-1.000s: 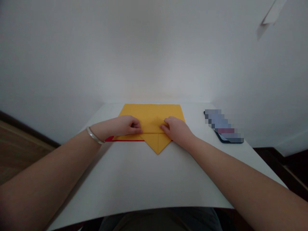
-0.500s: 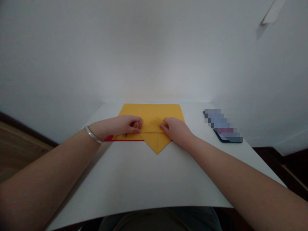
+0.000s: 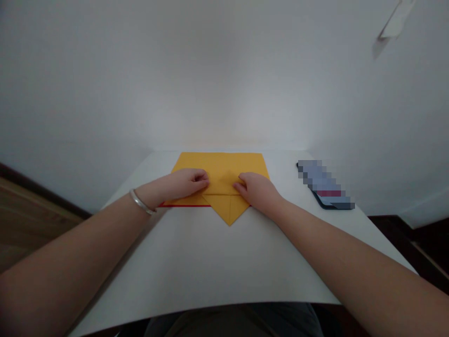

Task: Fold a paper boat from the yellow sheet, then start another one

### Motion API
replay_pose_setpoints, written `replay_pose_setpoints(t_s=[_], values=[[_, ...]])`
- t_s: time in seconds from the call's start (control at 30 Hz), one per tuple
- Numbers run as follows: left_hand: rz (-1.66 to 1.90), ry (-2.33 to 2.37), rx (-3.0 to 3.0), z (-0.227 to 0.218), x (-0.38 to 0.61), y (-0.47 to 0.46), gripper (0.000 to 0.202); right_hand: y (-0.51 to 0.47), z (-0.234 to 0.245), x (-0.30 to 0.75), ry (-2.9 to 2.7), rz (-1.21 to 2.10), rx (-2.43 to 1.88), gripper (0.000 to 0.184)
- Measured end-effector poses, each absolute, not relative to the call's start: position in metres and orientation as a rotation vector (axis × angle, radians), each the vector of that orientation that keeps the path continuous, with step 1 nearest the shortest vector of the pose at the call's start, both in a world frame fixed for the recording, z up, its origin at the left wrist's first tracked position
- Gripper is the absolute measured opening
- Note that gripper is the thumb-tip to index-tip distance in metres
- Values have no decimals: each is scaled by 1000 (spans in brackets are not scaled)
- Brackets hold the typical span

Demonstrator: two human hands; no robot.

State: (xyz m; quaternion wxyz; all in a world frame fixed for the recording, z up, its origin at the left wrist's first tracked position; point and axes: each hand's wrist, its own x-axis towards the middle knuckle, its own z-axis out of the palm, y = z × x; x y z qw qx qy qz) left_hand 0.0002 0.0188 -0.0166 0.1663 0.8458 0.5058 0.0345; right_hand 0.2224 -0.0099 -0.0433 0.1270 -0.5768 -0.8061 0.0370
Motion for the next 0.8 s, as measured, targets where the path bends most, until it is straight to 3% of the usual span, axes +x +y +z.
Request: replay_pose_setpoints(t_s=[0.13, 0.27, 0.47, 0.8], values=[[333, 1632, 2607, -17, 11, 5, 36, -6, -38, 218, -2345, 120, -1624, 26], [509, 1241, 2928, -20, 16, -3, 40, -5, -35, 215, -2335, 137, -1605, 26], [310, 1117, 2940, -38, 15, -1, 65, -8, -32, 212, -2338, 92, -1629, 24], [157, 1128, 2898, -40, 15, -1, 69, -7, -33, 209, -2329, 26, -1651, 22]])
